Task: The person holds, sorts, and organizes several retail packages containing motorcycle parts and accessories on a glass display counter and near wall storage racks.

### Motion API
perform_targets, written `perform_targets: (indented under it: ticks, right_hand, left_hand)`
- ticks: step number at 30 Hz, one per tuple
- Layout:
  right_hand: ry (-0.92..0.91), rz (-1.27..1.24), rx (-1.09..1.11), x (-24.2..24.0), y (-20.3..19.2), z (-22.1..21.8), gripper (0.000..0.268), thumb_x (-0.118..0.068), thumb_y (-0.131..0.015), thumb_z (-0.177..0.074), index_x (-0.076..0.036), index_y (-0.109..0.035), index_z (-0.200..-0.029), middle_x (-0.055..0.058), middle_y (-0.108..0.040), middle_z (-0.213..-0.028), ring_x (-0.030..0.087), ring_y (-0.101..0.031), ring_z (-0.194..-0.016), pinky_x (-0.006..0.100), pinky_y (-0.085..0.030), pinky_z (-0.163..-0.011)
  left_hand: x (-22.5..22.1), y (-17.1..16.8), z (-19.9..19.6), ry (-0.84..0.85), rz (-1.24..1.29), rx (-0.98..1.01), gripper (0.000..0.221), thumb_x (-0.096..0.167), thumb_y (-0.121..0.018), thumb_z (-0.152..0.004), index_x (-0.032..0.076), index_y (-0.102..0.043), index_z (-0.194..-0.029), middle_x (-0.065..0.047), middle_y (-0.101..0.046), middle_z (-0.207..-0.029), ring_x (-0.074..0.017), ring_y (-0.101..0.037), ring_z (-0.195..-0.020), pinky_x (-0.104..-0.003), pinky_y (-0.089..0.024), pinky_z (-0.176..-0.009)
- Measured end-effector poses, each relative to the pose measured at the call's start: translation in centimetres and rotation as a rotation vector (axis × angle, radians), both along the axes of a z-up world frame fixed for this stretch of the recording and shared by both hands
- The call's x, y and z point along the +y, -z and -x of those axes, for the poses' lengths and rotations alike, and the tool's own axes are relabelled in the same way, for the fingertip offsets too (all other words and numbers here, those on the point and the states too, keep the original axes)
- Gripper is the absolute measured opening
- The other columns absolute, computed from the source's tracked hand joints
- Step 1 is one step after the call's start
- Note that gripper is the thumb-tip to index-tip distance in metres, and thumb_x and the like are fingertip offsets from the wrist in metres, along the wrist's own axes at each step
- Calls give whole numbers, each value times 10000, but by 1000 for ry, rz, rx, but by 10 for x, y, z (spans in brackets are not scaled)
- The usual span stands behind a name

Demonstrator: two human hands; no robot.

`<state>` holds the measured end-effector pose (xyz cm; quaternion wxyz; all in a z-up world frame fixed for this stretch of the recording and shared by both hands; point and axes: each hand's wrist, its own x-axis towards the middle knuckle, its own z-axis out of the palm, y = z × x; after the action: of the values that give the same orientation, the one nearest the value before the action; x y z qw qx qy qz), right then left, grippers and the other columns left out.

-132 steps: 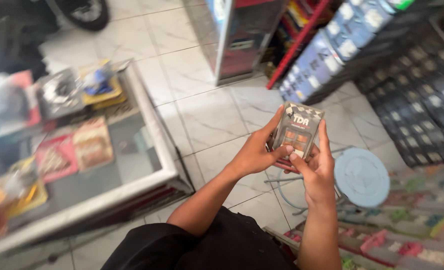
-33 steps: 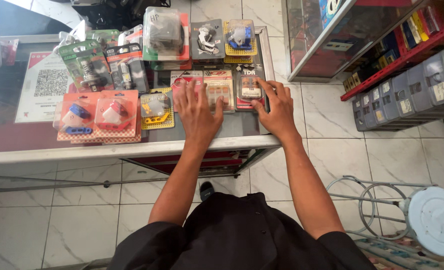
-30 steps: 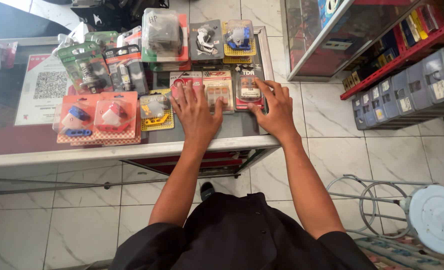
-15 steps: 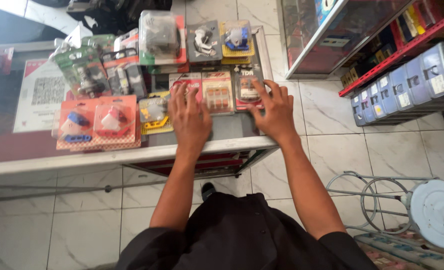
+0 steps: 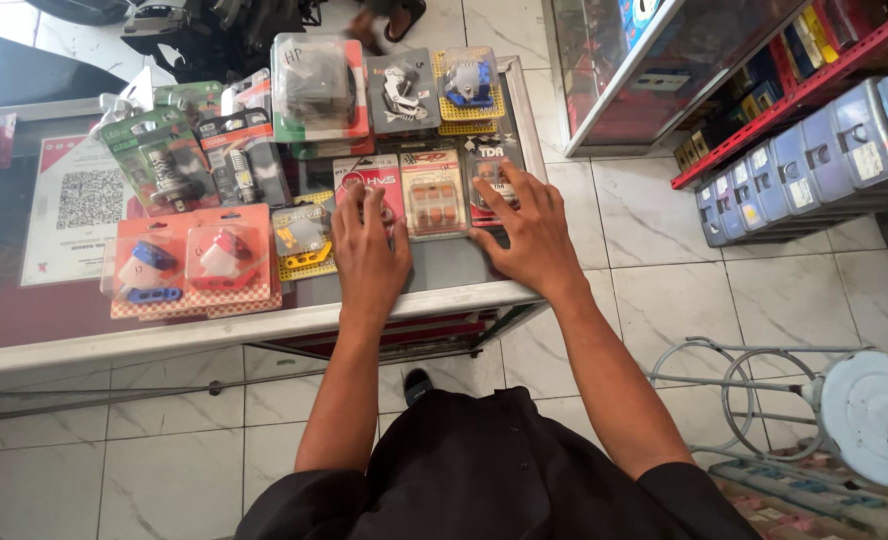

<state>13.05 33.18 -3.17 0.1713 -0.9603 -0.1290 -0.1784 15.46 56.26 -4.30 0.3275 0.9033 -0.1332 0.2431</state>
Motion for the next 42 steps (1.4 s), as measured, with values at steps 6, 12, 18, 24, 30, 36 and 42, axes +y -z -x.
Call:
perform_targets:
  ticks: [6,12,18,24,30,36,42]
  right_hand:
    - [-9,-18,-27,0,-1,1,631,-387,-771,-891,-194,-585,-1462,178,-426,-1570,343,-434,-1409,485,-331,-1163]
    - [-2,-26,-18,1,-3,2,621,-371,-767,-891,-193,-589,-1459,176,-435,-1554,355,-440,-1397,491,-335,-1160]
    - [10,-19,0,2,-6,4,617,-371,-764,-896,-195,-590,-1461,169,-442,-1544,358,-442,-1388,494,-334,-1160]
    - [19,-9,18,3,-7,5,604,-378,-766,-903,-198,-595,-1453,164,-447,-1539,356,-444,-1389,495,-332,-1160]
    - [13,-26,-8,1,-7,3,640,-365,-791,-887,-178,-585,-1463,172,-459,-1541,373,-469,-1379,502,-350,-1151]
    - [42,-60,-4,4,-11,7,661,-339,-793,-879,-170,-577,-1481,168,-475,-1529,367,-493,-1362,508,-374,-1128]
    - [72,-55,-19,7,-10,9,635,-340,-801,-875,-162,-600,-1451,164,-489,-1524,372,-505,-1352,502,-394,-1125]
  left_hand:
    - [4,3,0,29,83,27,386,44,-694,-894,12,-626,-1273,-199,-536,-1427,-428,-532,-1263,-499,-447,-1071]
    - [2,3,1,16,49,25,381,56,-707,-886,16,-639,-1259,-186,-546,-1395,-409,-538,-1246,-499,-443,-1050]
    - [2,2,2,-1,47,22,379,75,-719,-880,14,-642,-1246,-183,-550,-1386,-402,-544,-1243,-499,-455,-1042]
    - [2,0,6,36,49,-1,350,79,-712,-902,-7,-640,-1234,-202,-539,-1397,-396,-549,-1268,-491,-479,-1033]
    - [2,-2,9,88,42,-29,310,90,-727,-908,2,-650,-1196,-188,-545,-1392,-388,-543,-1285,-496,-470,-1061]
    - [4,-6,12,156,50,-63,304,79,-716,-907,16,-661,-1199,-173,-560,-1372,-386,-538,-1303,-501,-434,-1101]
    - [5,-3,11,185,-36,-95,341,139,-737,-904,3,-660,-1208,-198,-554,-1356,-396,-528,-1297,-538,-392,-1127]
